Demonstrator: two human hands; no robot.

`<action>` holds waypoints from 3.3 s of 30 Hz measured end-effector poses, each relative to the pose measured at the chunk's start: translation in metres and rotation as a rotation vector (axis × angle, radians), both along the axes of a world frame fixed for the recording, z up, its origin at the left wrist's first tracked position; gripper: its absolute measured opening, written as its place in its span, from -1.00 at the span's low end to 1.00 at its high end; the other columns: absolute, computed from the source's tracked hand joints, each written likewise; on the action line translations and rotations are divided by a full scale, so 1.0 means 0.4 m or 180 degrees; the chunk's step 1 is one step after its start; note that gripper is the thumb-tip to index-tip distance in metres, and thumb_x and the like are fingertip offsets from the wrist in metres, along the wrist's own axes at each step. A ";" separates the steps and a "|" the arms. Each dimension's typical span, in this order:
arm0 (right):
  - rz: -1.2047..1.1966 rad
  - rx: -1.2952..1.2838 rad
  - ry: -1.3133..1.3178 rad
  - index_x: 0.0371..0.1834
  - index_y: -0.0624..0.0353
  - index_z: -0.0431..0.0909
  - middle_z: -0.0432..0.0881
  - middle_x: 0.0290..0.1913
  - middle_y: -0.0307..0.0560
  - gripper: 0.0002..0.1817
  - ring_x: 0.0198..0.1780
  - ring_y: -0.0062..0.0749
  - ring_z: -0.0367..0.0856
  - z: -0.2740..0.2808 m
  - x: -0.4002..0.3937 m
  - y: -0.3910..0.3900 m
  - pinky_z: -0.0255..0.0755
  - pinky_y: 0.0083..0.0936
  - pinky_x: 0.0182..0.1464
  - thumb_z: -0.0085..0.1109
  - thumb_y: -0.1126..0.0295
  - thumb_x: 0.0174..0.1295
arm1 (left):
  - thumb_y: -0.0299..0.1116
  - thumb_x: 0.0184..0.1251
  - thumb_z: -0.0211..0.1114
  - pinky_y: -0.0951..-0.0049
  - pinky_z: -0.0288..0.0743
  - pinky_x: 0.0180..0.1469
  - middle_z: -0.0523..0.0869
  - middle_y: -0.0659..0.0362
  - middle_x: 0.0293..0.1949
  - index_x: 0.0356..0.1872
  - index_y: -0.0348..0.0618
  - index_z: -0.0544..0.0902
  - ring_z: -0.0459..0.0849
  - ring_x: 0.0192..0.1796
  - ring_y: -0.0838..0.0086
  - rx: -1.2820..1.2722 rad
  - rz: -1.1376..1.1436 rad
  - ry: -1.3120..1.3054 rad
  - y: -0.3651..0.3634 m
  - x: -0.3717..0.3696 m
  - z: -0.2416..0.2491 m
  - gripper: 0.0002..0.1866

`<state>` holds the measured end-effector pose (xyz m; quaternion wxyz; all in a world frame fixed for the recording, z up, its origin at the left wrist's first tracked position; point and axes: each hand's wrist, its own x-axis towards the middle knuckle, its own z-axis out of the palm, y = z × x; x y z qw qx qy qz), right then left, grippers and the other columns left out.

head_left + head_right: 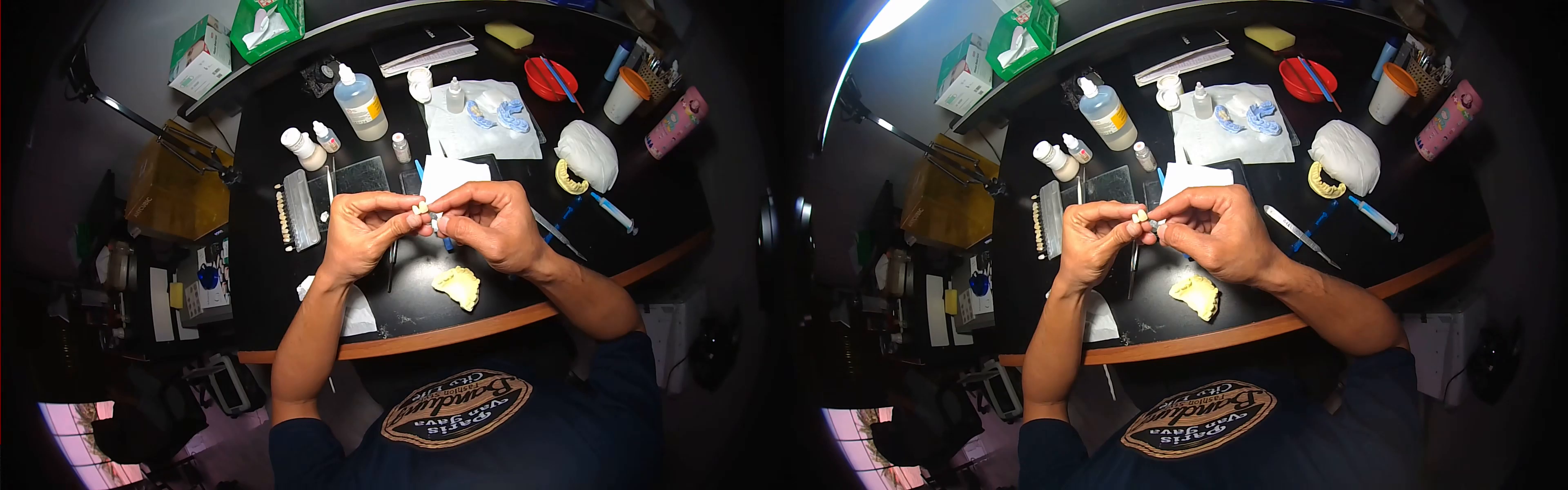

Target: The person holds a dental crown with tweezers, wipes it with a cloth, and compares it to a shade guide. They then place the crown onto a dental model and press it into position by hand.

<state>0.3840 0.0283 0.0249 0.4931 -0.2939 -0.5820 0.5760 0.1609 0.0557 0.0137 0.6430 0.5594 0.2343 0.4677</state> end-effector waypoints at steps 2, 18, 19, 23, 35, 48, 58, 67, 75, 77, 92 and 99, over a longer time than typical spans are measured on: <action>-0.0010 0.0017 -0.0035 -0.02 0.43 0.73 0.81 -0.24 -0.14 -0.80 -0.28 -0.79 0.67 0.000 0.001 0.000 0.53 -0.80 -0.22 0.30 0.61 0.34 | -0.60 0.42 0.42 0.42 0.81 -0.03 0.84 -0.09 -0.16 -0.01 -0.47 0.76 0.86 -0.15 0.34 0.0050 0.0046 0.0038 -0.001 -0.001 -0.002 -0.81; -0.0077 -0.0012 0.0069 -0.03 0.42 0.74 0.75 -0.32 -0.25 -0.81 -0.34 -0.84 0.58 -0.001 0.000 -0.006 0.45 -0.79 -0.27 0.30 0.60 0.33 | -0.53 0.43 0.42 0.35 0.83 -0.08 0.84 -0.15 -0.22 -0.08 -0.47 0.77 0.88 -0.21 0.25 -0.0019 0.0074 -0.0243 0.006 -0.005 -0.029 -0.82; -0.0092 -0.0007 0.0049 -0.03 0.43 0.73 0.75 -0.33 -0.25 -0.81 -0.35 -0.84 0.57 -0.001 0.000 -0.006 0.45 -0.80 -0.28 0.30 0.60 0.33 | -0.53 0.43 0.42 0.35 0.83 -0.08 0.84 -0.15 -0.23 -0.08 -0.47 0.77 0.88 -0.21 0.26 -0.0020 0.0076 -0.0219 0.006 -0.005 -0.029 -0.82; -0.0020 -0.0004 0.0031 -0.02 0.44 0.73 0.81 -0.26 -0.12 -0.81 -0.26 -0.71 0.71 0.009 0.001 -0.006 0.56 -0.76 -0.18 0.28 0.61 0.35 | -0.51 0.42 0.43 0.34 0.83 -0.08 0.84 -0.15 -0.24 -0.09 -0.48 0.77 0.88 -0.22 0.25 -0.0021 0.0080 -0.0206 0.005 -0.004 -0.028 -0.81; 0.0080 -0.0062 0.0084 -0.03 0.43 0.73 0.84 -0.17 0.02 -0.83 -0.13 -0.55 0.82 0.022 0.001 -0.008 0.66 -0.66 -0.04 0.28 0.59 0.37 | -0.52 0.42 0.44 0.34 0.83 -0.09 0.84 -0.14 -0.24 -0.08 -0.48 0.77 0.88 -0.23 0.25 0.0034 0.0083 -0.0195 0.005 -0.005 -0.030 -0.81; -0.0647 0.0151 -0.0129 -0.10 0.33 0.80 0.80 -0.33 -0.15 -0.82 -0.34 -0.73 0.67 0.000 0.009 0.029 0.51 -0.74 -0.25 0.36 0.56 0.26 | -0.60 0.40 0.44 0.41 0.81 -0.07 0.84 -0.08 -0.17 0.01 -0.43 0.76 0.86 -0.16 0.34 0.0074 0.0790 0.0159 0.027 -0.026 0.001 -0.79; -0.0807 0.0365 -0.0265 -0.13 0.30 0.80 0.79 -0.33 -0.17 -0.84 -0.35 -0.74 0.64 -0.001 0.020 0.046 0.51 -0.73 -0.25 0.36 0.54 0.26 | -0.57 0.42 0.42 0.46 0.73 -0.04 0.85 -0.10 -0.11 0.05 -0.41 0.76 0.86 -0.10 0.30 -0.0082 0.0904 0.0000 0.035 -0.073 0.023 -0.76; -0.0636 0.0451 -0.0322 -0.08 0.33 0.79 0.71 -0.38 -0.30 -0.85 -0.41 -0.84 0.53 0.001 -0.002 0.018 0.41 -0.78 -0.35 0.35 0.55 0.34 | -0.61 0.41 0.41 0.44 0.74 -0.10 0.84 -0.09 -0.19 -0.02 -0.46 0.76 0.86 -0.17 0.31 0.0130 0.1568 0.0428 -0.157 -0.084 0.043 -0.81; 0.0702 0.1564 -0.0629 -0.10 0.36 0.79 0.71 -0.40 -0.04 -0.74 -0.36 -0.48 0.66 0.091 0.003 -0.207 0.46 -0.60 -0.30 0.28 0.70 0.14 | -0.77 0.33 0.39 0.39 0.82 -0.04 0.81 -0.08 -0.21 -0.14 -0.47 0.78 0.86 -0.16 0.28 -0.0606 0.1773 0.0227 -0.579 -0.082 -0.078 -0.86; 0.1166 0.0834 -0.0342 -0.21 0.36 0.80 0.73 -0.41 0.00 -0.77 -0.36 -0.41 0.68 0.001 -0.045 -0.287 0.46 -0.58 -0.32 0.34 0.72 0.03 | -0.76 0.34 0.39 0.40 0.81 -0.04 0.81 -0.09 -0.19 -0.13 -0.47 0.78 0.86 -0.15 0.29 -0.0962 0.1780 0.0341 -0.659 -0.095 -0.123 -0.86; 0.1461 -0.1519 -0.0800 -0.19 0.31 0.80 0.65 -0.38 -0.21 -0.86 -0.41 -0.74 0.42 -0.317 -0.180 -0.464 0.30 -0.67 -0.35 0.27 0.59 0.28 | -0.67 0.43 0.35 0.45 0.77 -0.02 0.81 -0.04 -0.14 0.02 -0.47 0.75 0.83 -0.15 0.38 -0.1980 0.1837 -0.0016 -0.814 -0.120 -0.285 -0.80; 0.1358 -0.1107 -0.0897 -0.14 0.34 0.80 0.69 -0.30 -0.17 -0.86 -0.37 -0.72 0.53 -0.306 -0.172 -0.449 0.35 -0.71 -0.34 0.28 0.64 0.32 | -0.63 0.43 0.38 0.46 0.74 -0.05 0.82 -0.04 -0.16 0.03 -0.48 0.75 0.83 -0.18 0.40 -0.2011 0.1672 -0.0130 -0.791 -0.131 -0.297 -0.78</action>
